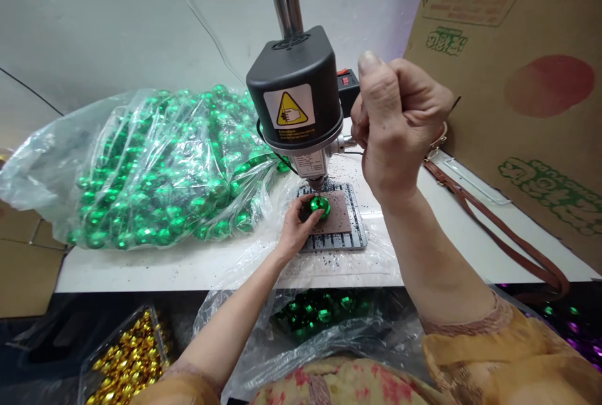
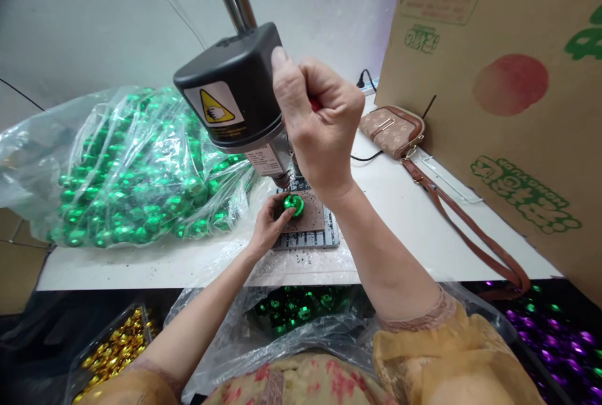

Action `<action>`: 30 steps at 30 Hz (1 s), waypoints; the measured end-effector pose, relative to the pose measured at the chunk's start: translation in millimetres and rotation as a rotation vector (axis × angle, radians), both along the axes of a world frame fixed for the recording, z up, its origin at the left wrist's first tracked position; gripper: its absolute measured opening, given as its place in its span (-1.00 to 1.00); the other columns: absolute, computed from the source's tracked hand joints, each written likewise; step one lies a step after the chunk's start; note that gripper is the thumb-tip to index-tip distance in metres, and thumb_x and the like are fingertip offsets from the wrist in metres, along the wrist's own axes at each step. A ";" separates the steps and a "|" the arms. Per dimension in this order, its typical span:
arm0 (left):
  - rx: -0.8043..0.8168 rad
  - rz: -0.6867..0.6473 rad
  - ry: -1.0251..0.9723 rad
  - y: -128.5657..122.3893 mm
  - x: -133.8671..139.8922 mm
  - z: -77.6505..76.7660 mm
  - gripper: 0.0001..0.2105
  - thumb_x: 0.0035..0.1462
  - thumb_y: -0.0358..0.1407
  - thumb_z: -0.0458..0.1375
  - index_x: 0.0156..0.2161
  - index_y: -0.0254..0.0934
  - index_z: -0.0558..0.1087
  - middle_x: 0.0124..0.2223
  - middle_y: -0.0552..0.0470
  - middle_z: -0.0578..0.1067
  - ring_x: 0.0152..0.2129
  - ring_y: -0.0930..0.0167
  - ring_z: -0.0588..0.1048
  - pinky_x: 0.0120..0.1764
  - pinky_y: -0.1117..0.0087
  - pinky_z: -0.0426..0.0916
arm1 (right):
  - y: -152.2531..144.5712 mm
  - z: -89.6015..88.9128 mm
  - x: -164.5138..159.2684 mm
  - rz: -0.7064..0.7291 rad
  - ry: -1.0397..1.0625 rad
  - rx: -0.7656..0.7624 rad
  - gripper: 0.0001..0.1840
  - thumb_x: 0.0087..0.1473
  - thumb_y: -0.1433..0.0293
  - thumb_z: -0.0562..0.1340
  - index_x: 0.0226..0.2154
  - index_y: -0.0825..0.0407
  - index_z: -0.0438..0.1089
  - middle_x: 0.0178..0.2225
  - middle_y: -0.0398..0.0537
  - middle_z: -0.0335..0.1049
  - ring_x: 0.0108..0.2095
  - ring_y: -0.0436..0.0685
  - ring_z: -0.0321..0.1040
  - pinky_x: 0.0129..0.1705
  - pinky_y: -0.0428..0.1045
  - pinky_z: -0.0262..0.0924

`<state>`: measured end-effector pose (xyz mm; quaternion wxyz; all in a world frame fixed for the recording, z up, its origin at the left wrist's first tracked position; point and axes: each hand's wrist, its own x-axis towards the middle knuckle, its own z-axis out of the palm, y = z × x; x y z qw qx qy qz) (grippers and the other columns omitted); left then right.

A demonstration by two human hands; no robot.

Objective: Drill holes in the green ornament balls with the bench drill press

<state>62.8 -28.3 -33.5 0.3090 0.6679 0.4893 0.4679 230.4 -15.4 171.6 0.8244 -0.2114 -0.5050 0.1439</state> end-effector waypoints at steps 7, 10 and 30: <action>0.030 0.024 0.122 -4.4 16.5 3.3 -0.61 0.18 -0.17 0.33 0.09 -0.18 0.46 0.06 -0.10 0.57 0.02 0.19 0.52 0.07 0.14 0.42 | -0.3 0.1 3.5 -0.016 -0.095 -0.013 -0.43 0.27 0.28 0.22 -0.65 0.01 -0.06 -0.70 -0.31 -0.07 -0.70 -0.20 -0.13 -0.60 -0.08 -0.14; 0.026 0.007 0.133 -4.5 14.7 2.4 -0.59 0.17 -0.19 0.33 0.10 -0.18 0.45 0.08 -0.10 0.56 0.03 0.19 0.52 0.07 0.13 0.42 | -4.8 -3.6 2.9 -0.005 -0.077 0.001 -0.44 0.25 0.30 0.25 -0.66 0.02 -0.02 -0.70 -0.30 -0.05 -0.69 -0.18 -0.11 -0.59 -0.06 -0.14; 0.016 -0.015 0.055 -6.5 15.5 0.7 -0.58 0.17 -0.16 0.35 0.10 -0.18 0.44 0.03 -0.09 0.56 0.03 0.17 0.50 0.12 0.09 0.38 | -15.9 -55.9 -0.3 -0.097 -0.043 0.125 -0.41 0.24 0.31 0.21 -0.65 0.00 -0.14 -0.70 -0.25 -0.16 -0.67 -0.09 -0.19 -0.56 0.05 -0.27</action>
